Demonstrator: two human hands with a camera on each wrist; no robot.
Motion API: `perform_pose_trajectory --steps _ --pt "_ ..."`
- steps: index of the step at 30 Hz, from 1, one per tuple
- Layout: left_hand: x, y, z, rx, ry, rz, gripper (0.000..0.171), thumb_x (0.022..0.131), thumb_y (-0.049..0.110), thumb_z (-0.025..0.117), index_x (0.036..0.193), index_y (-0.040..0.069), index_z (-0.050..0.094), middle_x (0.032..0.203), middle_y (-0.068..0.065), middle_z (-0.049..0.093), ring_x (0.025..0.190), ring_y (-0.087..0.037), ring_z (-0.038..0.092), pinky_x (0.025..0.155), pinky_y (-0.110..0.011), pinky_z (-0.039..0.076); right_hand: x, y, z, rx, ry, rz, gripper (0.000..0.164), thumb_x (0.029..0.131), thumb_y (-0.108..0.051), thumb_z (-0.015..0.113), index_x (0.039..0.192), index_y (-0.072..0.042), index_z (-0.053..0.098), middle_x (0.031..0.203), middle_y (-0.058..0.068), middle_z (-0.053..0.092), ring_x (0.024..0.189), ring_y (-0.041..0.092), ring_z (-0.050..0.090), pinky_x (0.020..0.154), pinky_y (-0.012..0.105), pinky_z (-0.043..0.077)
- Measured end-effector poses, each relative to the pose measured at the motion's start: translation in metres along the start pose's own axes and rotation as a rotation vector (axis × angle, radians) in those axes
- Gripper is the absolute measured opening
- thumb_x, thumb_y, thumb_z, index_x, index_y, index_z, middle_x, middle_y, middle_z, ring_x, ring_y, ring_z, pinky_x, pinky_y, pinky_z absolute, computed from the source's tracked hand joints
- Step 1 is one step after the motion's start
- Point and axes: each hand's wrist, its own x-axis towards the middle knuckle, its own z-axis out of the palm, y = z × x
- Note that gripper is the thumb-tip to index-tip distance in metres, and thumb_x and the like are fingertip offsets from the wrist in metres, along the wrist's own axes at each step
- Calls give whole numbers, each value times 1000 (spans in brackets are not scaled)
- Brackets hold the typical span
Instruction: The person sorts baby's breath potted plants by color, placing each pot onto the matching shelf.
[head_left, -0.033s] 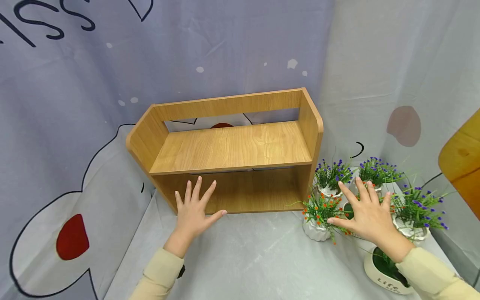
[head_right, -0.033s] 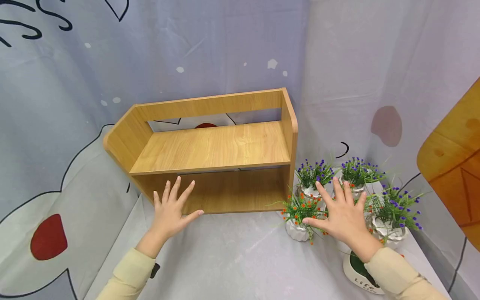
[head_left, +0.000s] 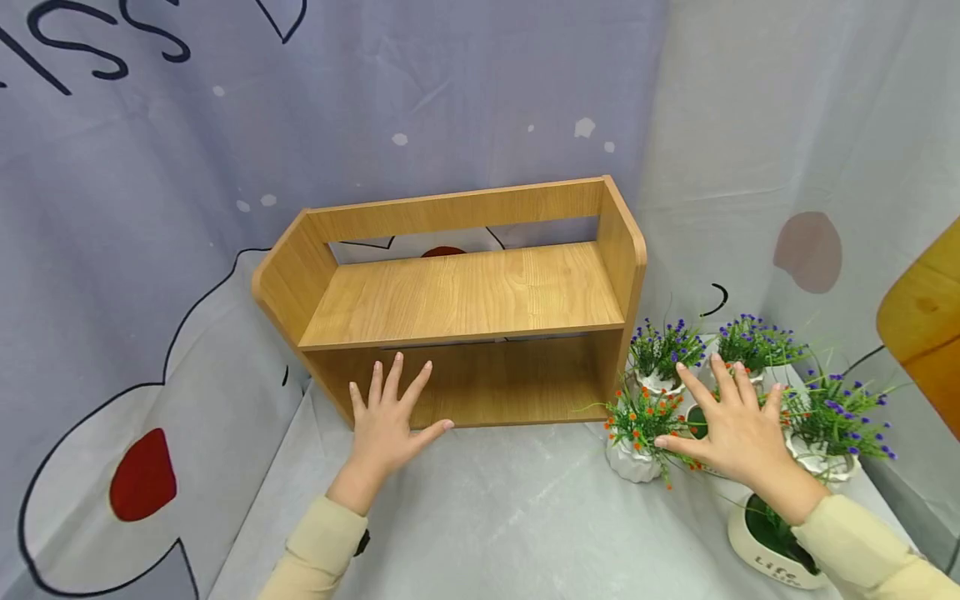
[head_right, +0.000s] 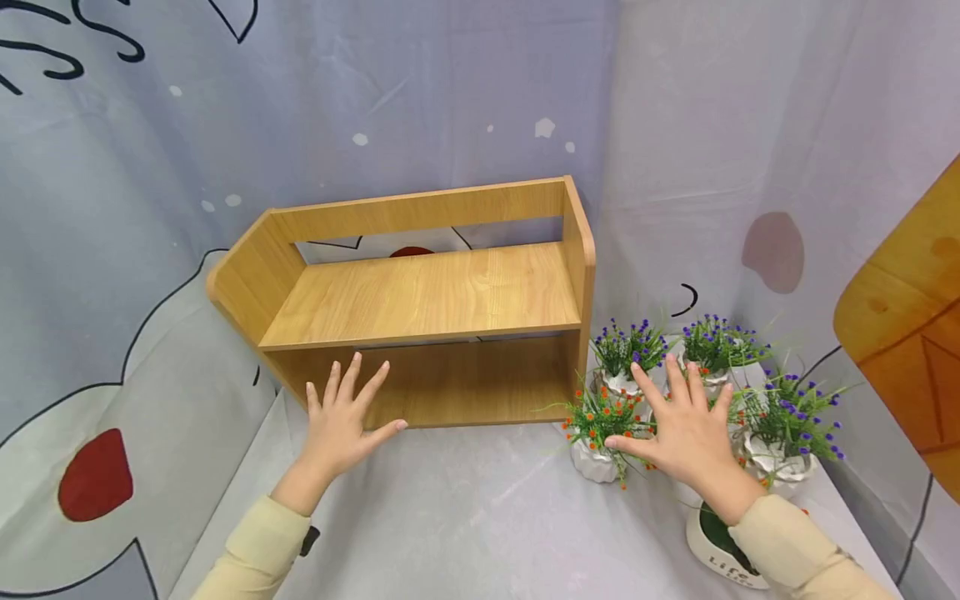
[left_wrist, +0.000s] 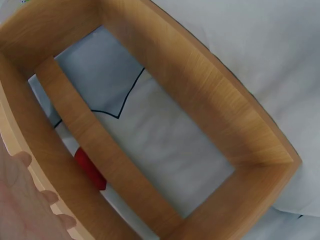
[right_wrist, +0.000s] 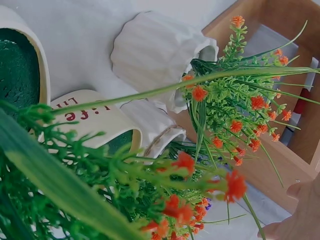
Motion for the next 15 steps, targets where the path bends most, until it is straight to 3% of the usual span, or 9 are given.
perform_pose_trajectory --steps 6,15 --pt "3 2 -4 -6 -1 10 86 80 67 58 151 34 23 158 -13 13 144 -42 6 107 -74 2 2 -1 0 4 -16 9 110 68 -78 61 154 -29 14 153 28 16 134 56 17 95 83 -1" --pt "3 4 -7 -7 101 70 86 77 66 62 150 34 28 157 -13 18 143 -41 13 108 -73 6 1 -6 -8 32 7 17 110 67 -75 64 154 -27 15 152 27 17 134 56 18 96 82 2"
